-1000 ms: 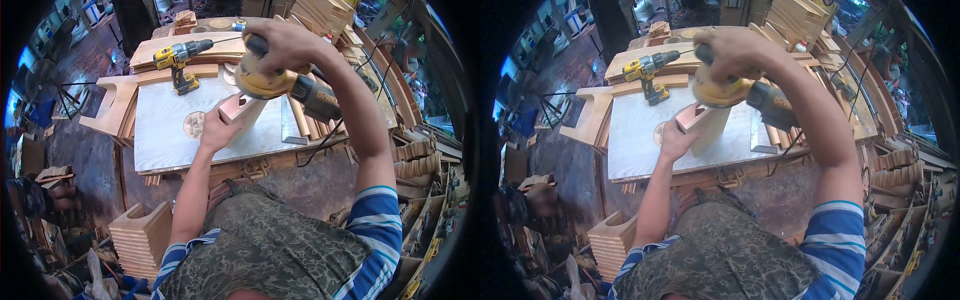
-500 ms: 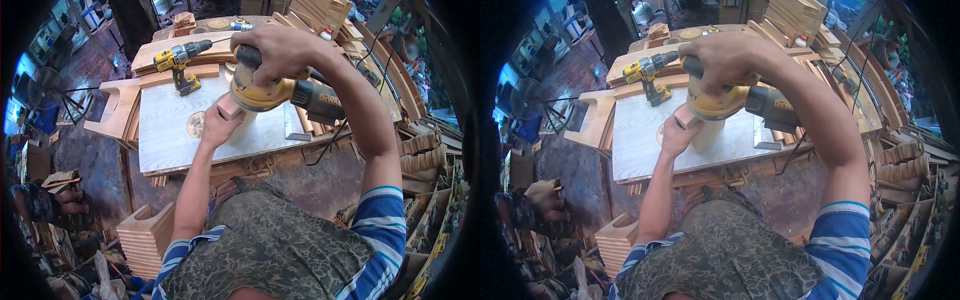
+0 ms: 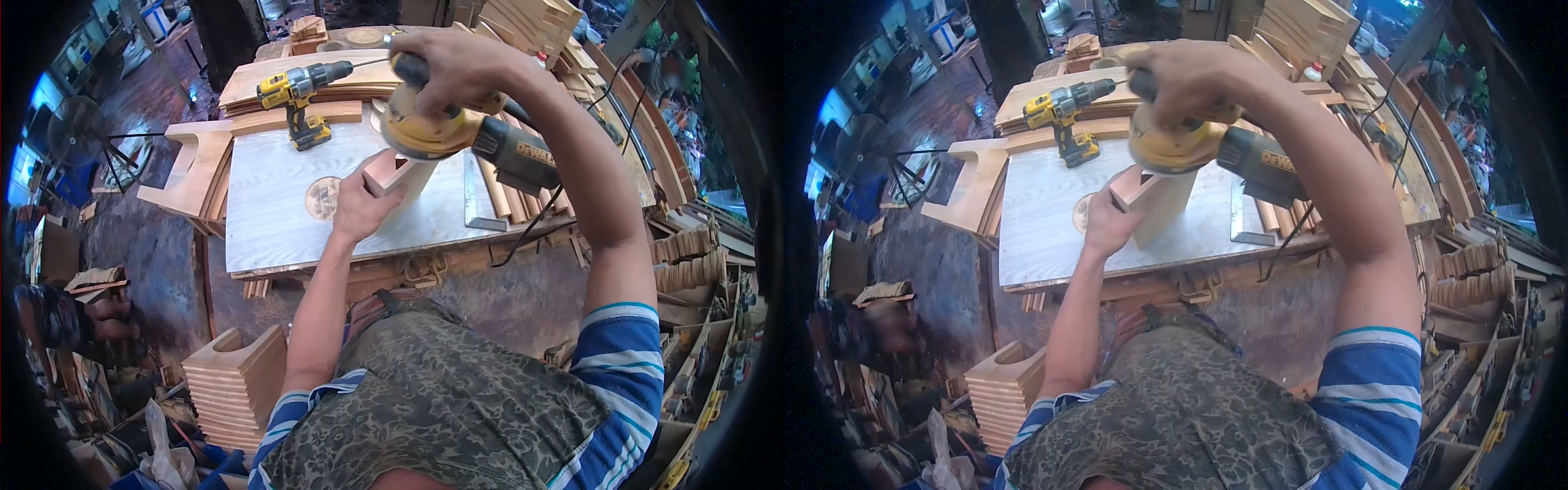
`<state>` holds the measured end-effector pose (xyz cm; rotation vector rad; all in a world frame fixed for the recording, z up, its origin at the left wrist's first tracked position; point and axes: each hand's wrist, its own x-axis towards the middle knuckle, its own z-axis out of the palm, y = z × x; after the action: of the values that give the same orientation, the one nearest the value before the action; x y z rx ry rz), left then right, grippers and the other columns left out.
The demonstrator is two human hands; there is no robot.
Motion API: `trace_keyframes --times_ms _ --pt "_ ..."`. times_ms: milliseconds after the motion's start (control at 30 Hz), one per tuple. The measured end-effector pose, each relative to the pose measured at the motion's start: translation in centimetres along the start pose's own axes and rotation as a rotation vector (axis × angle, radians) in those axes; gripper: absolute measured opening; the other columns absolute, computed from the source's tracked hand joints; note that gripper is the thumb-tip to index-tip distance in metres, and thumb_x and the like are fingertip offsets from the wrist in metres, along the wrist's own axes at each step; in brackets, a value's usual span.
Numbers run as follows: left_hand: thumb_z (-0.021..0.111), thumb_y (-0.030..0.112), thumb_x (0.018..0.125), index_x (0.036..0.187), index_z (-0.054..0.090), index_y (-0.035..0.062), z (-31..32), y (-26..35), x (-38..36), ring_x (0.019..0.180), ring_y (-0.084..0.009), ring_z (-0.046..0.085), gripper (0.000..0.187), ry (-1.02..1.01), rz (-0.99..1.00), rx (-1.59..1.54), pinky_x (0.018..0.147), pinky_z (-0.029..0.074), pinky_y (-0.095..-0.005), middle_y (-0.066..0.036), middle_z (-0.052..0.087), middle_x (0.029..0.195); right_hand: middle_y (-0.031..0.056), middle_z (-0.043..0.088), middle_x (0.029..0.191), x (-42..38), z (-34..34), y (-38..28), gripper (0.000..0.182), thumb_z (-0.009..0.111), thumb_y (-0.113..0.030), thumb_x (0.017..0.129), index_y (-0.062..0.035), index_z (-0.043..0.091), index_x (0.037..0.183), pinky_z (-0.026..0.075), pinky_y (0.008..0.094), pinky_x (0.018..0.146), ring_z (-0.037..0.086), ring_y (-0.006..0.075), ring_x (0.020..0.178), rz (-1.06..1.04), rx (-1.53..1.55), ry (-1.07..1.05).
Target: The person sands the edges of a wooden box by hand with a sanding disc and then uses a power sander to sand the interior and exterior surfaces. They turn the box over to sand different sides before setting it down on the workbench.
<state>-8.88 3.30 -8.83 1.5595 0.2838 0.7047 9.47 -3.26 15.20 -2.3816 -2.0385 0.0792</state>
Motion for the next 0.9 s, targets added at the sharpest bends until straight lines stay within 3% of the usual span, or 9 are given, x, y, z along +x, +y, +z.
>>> trace_keyframes --times_ms 167,200,333,400,467,500,633,800,900 --pt "0.085 0.012 0.085 0.142 0.057 -0.0073 -0.3 0.0 -0.3 0.115 -0.0174 0.067 0.066 -0.008 -0.051 -0.038 0.101 0.053 -0.0338 -0.012 0.070 0.130 0.0181 0.073 0.119 -0.4 0.6 5.1 0.086 0.085 -0.025 0.059 -0.0158 0.060 0.141 0.059 0.0423 0.092 0.072 0.0328 0.104 0.153 0.011 0.077" --pt "0.084 0.011 0.085 0.143 0.059 -0.0039 -0.3 0.0 -0.5 0.114 -0.0169 0.068 0.065 0.001 -0.032 -0.011 0.100 0.054 -0.0333 -0.012 0.072 0.127 0.0175 0.073 0.118 -0.6 0.6 6.3 0.087 0.085 -0.025 0.059 -0.0170 0.060 0.142 0.059 0.0425 0.091 0.072 0.0328 0.104 0.163 0.004 0.095" --pt "0.085 0.010 0.085 0.142 0.063 0.0004 -0.4 1.5 -2.2 0.111 -0.0134 0.068 0.062 -0.042 -0.021 0.109 0.100 0.054 -0.0323 -0.009 0.076 0.123 0.0174 0.072 0.117 -2.8 -0.4 7.5 0.083 0.084 -0.023 0.057 -0.0151 0.062 0.136 0.059 0.0436 0.093 0.071 0.0350 0.108 0.290 -0.076 -0.034" --pt "0.081 0.007 0.082 0.138 0.067 0.0014 0.1 1.9 -3.7 0.103 -0.0167 0.073 0.058 -0.015 0.067 0.274 0.098 0.056 -0.0358 -0.008 0.078 0.116 0.0170 0.070 0.126 -3.9 1.8 9.8 0.081 0.084 -0.023 0.058 -0.0153 0.062 0.136 0.057 0.0430 0.098 0.068 0.0354 0.114 0.319 -0.120 -0.080" --pt "0.075 0.006 0.078 0.134 0.070 0.0038 0.6 1.5 -5.1 0.099 -0.0244 0.075 0.056 -0.138 0.336 0.769 0.095 0.057 -0.0420 -0.010 0.077 0.109 0.0149 0.066 0.131 -5.0 5.3 12.7 0.078 0.082 -0.022 0.061 -0.0169 0.061 0.137 0.054 0.0427 0.101 0.065 0.0353 0.120 0.213 -0.135 0.052" --pt "0.070 0.008 0.078 0.131 0.071 0.0045 1.6 -1.1 -5.6 0.099 -0.0314 0.072 0.054 -0.067 0.534 0.875 0.094 0.055 -0.0464 -0.012 0.076 0.104 0.0136 0.065 0.128 -6.1 4.5 10.3 0.074 0.082 -0.022 0.065 -0.0174 0.061 0.136 0.053 0.0439 0.102 0.063 0.0355 0.122 0.324 -0.130 -0.011" --pt "0.063 0.011 0.087 0.131 0.069 0.0024 4.9 -5.8 -6.7 0.106 -0.0300 0.071 0.046 0.002 0.435 1.134 0.098 0.052 -0.0450 -0.010 0.076 0.107 0.0115 0.064 0.124 -8.1 6.6 9.9 0.072 0.082 -0.022 0.065 -0.0176 0.061 0.134 0.053 0.0459 0.101 0.063 0.0354 0.121 0.268 -0.023 0.015" --pt "0.060 0.010 0.090 0.130 0.066 0.0013 9.1 -11.6 -6.2 0.105 -0.0268 0.066 0.042 -0.099 0.326 1.109 0.105 0.048 -0.0486 -0.008 0.071 0.111 0.0111 0.063 0.123 -8.8 8.7 8.8 0.069 0.083 -0.024 0.066 -0.0181 0.062 0.132 0.053 0.0459 0.100 0.064 0.0353 0.118 0.164 0.018 0.029" --pt "0.071 0.016 0.085 0.130 0.067 0.0059 10.5 -13.7 -6.0 0.116 -0.0294 0.063 0.046 -0.117 0.327 1.111 0.108 0.044 -0.0505 -0.011 0.070 0.125 0.0149 0.064 0.120 -7.7 11.5 9.3 0.067 0.081 -0.028 0.070 -0.0186 0.063 0.134 0.055 0.0456 0.096 0.068 0.0356 0.112 0.055 0.100 0.031"
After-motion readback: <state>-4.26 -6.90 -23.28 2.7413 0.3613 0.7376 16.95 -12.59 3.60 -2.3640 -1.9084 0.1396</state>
